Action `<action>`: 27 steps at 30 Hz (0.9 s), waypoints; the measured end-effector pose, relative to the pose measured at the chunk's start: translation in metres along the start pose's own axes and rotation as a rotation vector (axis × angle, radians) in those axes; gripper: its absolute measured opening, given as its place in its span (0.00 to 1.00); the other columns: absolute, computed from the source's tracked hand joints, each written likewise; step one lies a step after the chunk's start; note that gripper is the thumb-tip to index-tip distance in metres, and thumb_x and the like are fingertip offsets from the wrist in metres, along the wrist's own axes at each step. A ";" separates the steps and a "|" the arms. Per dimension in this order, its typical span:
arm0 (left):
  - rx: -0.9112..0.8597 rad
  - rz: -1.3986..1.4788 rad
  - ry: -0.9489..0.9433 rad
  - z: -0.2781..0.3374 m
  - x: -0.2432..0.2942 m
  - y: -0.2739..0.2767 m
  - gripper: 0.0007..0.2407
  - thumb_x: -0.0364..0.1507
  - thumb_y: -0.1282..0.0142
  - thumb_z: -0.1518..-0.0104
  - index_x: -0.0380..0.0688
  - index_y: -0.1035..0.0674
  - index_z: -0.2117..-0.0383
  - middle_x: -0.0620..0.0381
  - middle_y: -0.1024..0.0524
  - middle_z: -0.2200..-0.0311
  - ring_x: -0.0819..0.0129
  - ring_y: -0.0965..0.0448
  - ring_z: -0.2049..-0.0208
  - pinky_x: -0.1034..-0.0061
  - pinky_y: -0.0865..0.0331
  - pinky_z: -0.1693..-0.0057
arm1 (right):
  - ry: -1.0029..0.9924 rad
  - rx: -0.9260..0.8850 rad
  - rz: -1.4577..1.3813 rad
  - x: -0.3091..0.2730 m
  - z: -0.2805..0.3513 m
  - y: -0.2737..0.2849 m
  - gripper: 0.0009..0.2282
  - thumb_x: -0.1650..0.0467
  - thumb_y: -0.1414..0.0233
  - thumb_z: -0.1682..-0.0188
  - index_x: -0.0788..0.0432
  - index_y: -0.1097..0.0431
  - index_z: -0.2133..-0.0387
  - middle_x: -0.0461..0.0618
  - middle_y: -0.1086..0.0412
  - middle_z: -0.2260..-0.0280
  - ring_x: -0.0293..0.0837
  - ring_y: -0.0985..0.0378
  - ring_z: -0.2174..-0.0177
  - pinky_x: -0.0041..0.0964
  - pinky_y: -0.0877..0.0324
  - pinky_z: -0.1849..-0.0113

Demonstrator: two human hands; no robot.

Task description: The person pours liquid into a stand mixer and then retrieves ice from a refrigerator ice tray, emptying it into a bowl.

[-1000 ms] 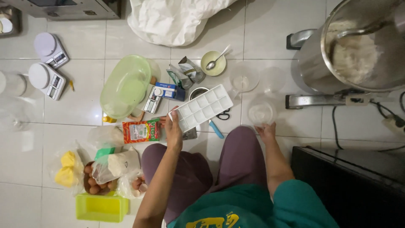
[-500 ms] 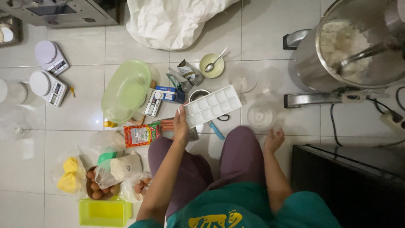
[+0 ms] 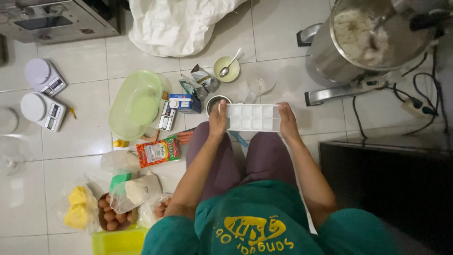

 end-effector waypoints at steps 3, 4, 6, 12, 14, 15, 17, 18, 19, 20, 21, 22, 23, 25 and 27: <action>-0.029 -0.184 -0.041 0.000 -0.005 -0.005 0.31 0.58 0.65 0.35 0.44 0.21 0.49 0.35 0.22 0.53 0.36 0.27 0.43 0.45 0.37 0.37 | 0.127 0.056 -0.009 0.033 -0.014 0.002 0.21 0.56 0.66 0.35 0.57 0.30 0.50 0.54 0.33 0.59 0.50 0.30 0.55 0.50 0.35 0.50; -0.028 -0.194 -0.030 0.001 -0.002 -0.005 0.31 0.58 0.65 0.34 0.45 0.21 0.49 0.36 0.22 0.53 0.37 0.27 0.43 0.46 0.36 0.37 | 0.059 0.063 -0.070 0.036 -0.017 0.003 0.19 0.57 0.65 0.36 0.55 0.30 0.54 0.54 0.34 0.67 0.50 0.29 0.69 0.43 0.35 0.69; -0.035 -0.207 -0.022 0.004 0.002 -0.007 0.30 0.57 0.66 0.34 0.45 0.21 0.49 0.36 0.21 0.53 0.37 0.26 0.43 0.46 0.36 0.37 | -0.010 0.078 -0.132 0.060 -0.035 0.004 0.18 0.58 0.64 0.36 0.53 0.30 0.59 0.54 0.34 0.76 0.50 0.28 0.84 0.35 0.34 0.88; -0.011 -0.223 0.010 0.029 -0.003 0.007 0.28 0.54 0.65 0.33 0.44 0.22 0.47 0.34 0.23 0.49 0.38 0.28 0.41 0.48 0.36 0.36 | -0.049 0.063 -0.073 0.080 -0.024 -0.015 0.19 0.59 0.62 0.37 0.59 0.33 0.48 0.68 0.34 0.50 0.61 0.30 0.50 0.59 0.31 0.54; 0.026 -0.201 0.044 0.037 -0.018 0.017 0.31 0.54 0.66 0.33 0.39 0.24 0.43 0.34 0.24 0.47 0.40 0.29 0.40 0.48 0.38 0.34 | -0.187 0.074 -0.122 0.112 -0.028 -0.030 0.30 0.53 0.59 0.41 0.63 0.44 0.34 0.72 0.42 0.39 0.67 0.31 0.47 0.59 0.25 0.68; 0.025 -0.201 0.043 0.044 -0.022 0.023 0.31 0.54 0.66 0.33 0.39 0.24 0.43 0.34 0.24 0.47 0.40 0.29 0.40 0.48 0.38 0.34 | -0.186 0.075 -0.123 0.132 -0.030 -0.037 0.30 0.53 0.59 0.41 0.63 0.44 0.34 0.72 0.42 0.39 0.67 0.31 0.47 0.59 0.25 0.68; 0.036 -0.234 0.030 0.055 -0.029 0.035 0.30 0.51 0.67 0.31 0.34 0.24 0.45 0.27 0.25 0.48 0.32 0.31 0.40 0.43 0.39 0.35 | -0.237 0.032 -0.068 0.170 -0.038 -0.052 0.26 0.53 0.60 0.39 0.59 0.39 0.38 0.68 0.33 0.52 0.59 0.22 0.64 0.50 0.25 0.77; 0.038 -0.232 0.027 0.054 -0.034 0.037 0.30 0.51 0.67 0.31 0.34 0.24 0.45 0.27 0.25 0.48 0.32 0.31 0.40 0.43 0.39 0.35 | -0.233 0.032 -0.068 0.147 -0.021 -0.057 0.26 0.53 0.60 0.39 0.59 0.39 0.38 0.68 0.33 0.52 0.59 0.22 0.64 0.50 0.25 0.77; 0.048 -0.272 0.007 0.054 -0.039 0.040 0.27 0.51 0.65 0.31 0.37 0.23 0.51 0.29 0.24 0.52 0.31 0.28 0.43 0.43 0.37 0.38 | -0.294 0.043 -0.115 0.125 -0.004 -0.062 0.28 0.53 0.60 0.40 0.60 0.42 0.35 0.70 0.36 0.47 0.63 0.25 0.58 0.56 0.25 0.74; 0.058 -0.313 -0.008 0.057 -0.045 0.043 0.25 0.51 0.63 0.31 0.40 0.22 0.57 0.30 0.22 0.57 0.30 0.26 0.47 0.43 0.34 0.41 | -0.360 0.051 -0.161 0.105 0.017 -0.068 0.29 0.53 0.60 0.41 0.61 0.44 0.33 0.73 0.39 0.43 0.67 0.28 0.52 0.61 0.25 0.70; 0.061 -0.314 -0.005 0.058 -0.041 0.045 0.25 0.51 0.63 0.31 0.40 0.22 0.57 0.30 0.22 0.57 0.30 0.26 0.47 0.43 0.34 0.41 | -0.361 0.048 -0.160 0.082 0.029 -0.066 0.29 0.53 0.60 0.41 0.61 0.44 0.33 0.73 0.39 0.43 0.67 0.28 0.52 0.61 0.25 0.70; 0.064 -0.288 -0.014 0.058 -0.037 0.046 0.25 0.51 0.64 0.32 0.40 0.23 0.58 0.29 0.22 0.57 0.29 0.27 0.46 0.43 0.34 0.41 | -0.263 0.048 -0.115 0.057 0.041 -0.064 0.29 0.56 0.62 0.41 0.66 0.44 0.34 0.75 0.45 0.38 0.67 0.41 0.42 0.60 0.42 0.52; 0.067 -0.262 -0.023 0.057 -0.033 0.048 0.25 0.52 0.64 0.32 0.40 0.23 0.58 0.28 0.22 0.56 0.28 0.27 0.46 0.42 0.34 0.41 | -0.164 0.049 -0.070 0.032 0.053 -0.063 0.29 0.58 0.63 0.40 0.71 0.45 0.35 0.77 0.50 0.34 0.68 0.53 0.33 0.59 0.59 0.34; 0.066 -0.252 -0.014 0.048 -0.034 0.047 0.26 0.53 0.65 0.32 0.41 0.23 0.55 0.28 0.22 0.55 0.29 0.27 0.45 0.42 0.35 0.40 | -0.118 0.071 -0.038 0.042 0.042 -0.064 0.29 0.57 0.63 0.40 0.70 0.43 0.35 0.75 0.48 0.35 0.67 0.51 0.34 0.59 0.58 0.34; 0.053 -0.246 0.001 0.040 -0.048 0.047 0.27 0.54 0.65 0.33 0.42 0.23 0.53 0.29 0.23 0.53 0.30 0.28 0.44 0.41 0.36 0.39 | -0.082 0.100 -0.006 0.065 0.038 -0.066 0.29 0.56 0.62 0.39 0.69 0.40 0.36 0.73 0.45 0.36 0.66 0.49 0.34 0.58 0.57 0.34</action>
Point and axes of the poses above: each hand's wrist, its own z-axis away from the middle knuckle, its own y-axis out of the back of the hand, x = y × z, the point moved 2 cm from there along -z, towards the middle knuckle
